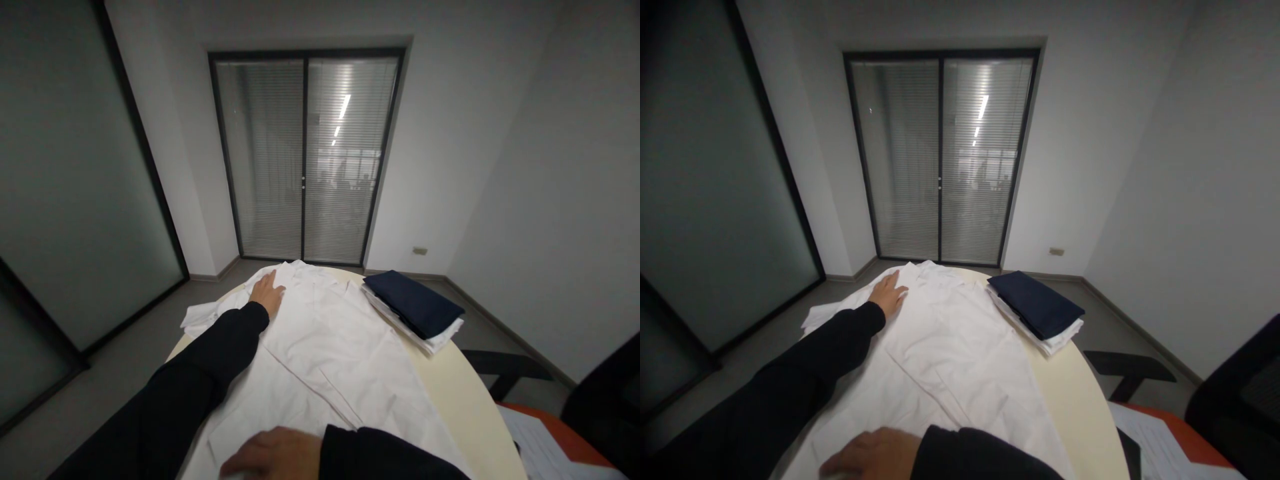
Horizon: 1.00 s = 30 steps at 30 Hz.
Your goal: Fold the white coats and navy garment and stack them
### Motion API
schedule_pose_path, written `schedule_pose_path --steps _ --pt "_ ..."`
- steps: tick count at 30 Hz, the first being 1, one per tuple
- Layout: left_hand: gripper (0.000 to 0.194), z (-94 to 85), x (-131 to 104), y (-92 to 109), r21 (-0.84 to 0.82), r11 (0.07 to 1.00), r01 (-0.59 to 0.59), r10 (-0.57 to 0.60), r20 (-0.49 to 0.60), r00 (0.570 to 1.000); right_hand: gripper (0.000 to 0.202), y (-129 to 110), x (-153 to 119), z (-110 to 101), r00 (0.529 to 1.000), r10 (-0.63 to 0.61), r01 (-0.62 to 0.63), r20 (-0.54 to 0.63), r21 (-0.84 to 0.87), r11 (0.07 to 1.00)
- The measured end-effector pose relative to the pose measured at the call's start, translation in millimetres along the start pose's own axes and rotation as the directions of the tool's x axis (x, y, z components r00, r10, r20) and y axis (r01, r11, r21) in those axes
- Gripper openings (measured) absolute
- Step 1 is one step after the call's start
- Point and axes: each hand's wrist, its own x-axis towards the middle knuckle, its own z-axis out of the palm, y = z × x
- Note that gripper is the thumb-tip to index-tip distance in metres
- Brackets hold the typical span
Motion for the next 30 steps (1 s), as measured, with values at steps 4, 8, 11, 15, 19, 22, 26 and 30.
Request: schedule_pose_path --steps 4,8,11,15,19,22,26,30 --pt "0.030 14.5 13 -27 -0.197 0.958 0.208 -0.217 -0.026 0.976 0.065 9 -28 -24 0.947 0.320 -0.319 -0.015 0.062 0.946" --pt "0.031 18.8 25 -45 -0.305 0.926 0.224 -0.262 -0.090 0.961 0.101 17 -48 -26 0.885 0.464 -0.465 0.046 0.160 0.871" --pt "0.036 18.6 27 -54 -0.376 0.879 0.294 -0.361 -0.120 0.925 0.114 22 -49 -21 0.848 0.519 -0.531 0.109 0.174 0.830" --pt "0.035 21.4 23 -66 -0.432 0.811 0.394 -0.459 -0.052 0.887 0.136 30 -57 -26 0.703 0.672 -0.708 0.233 0.142 0.692" --pt "0.041 23.6 19 -70 -0.475 0.789 0.390 -0.466 -0.049 0.884 0.129 42 -85 -45 0.613 0.758 -0.790 0.222 0.181 0.586" --pt "0.044 24.9 16 -69 -0.471 0.804 0.362 -0.449 -0.083 0.890 0.102 52 -108 -62 0.549 0.822 -0.833 0.150 0.169 0.526" --pt "0.041 26.1 13 -67 -0.439 0.850 0.293 -0.382 -0.128 0.915 0.111 63 -133 -66 0.381 0.906 -0.924 0.184 0.037 0.381" --pt "0.044 20.4 10 -63 -0.403 0.887 0.225 -0.323 -0.191 0.927 0.108 70 -148 -49 0.401 0.896 -0.915 0.189 0.049 0.399"
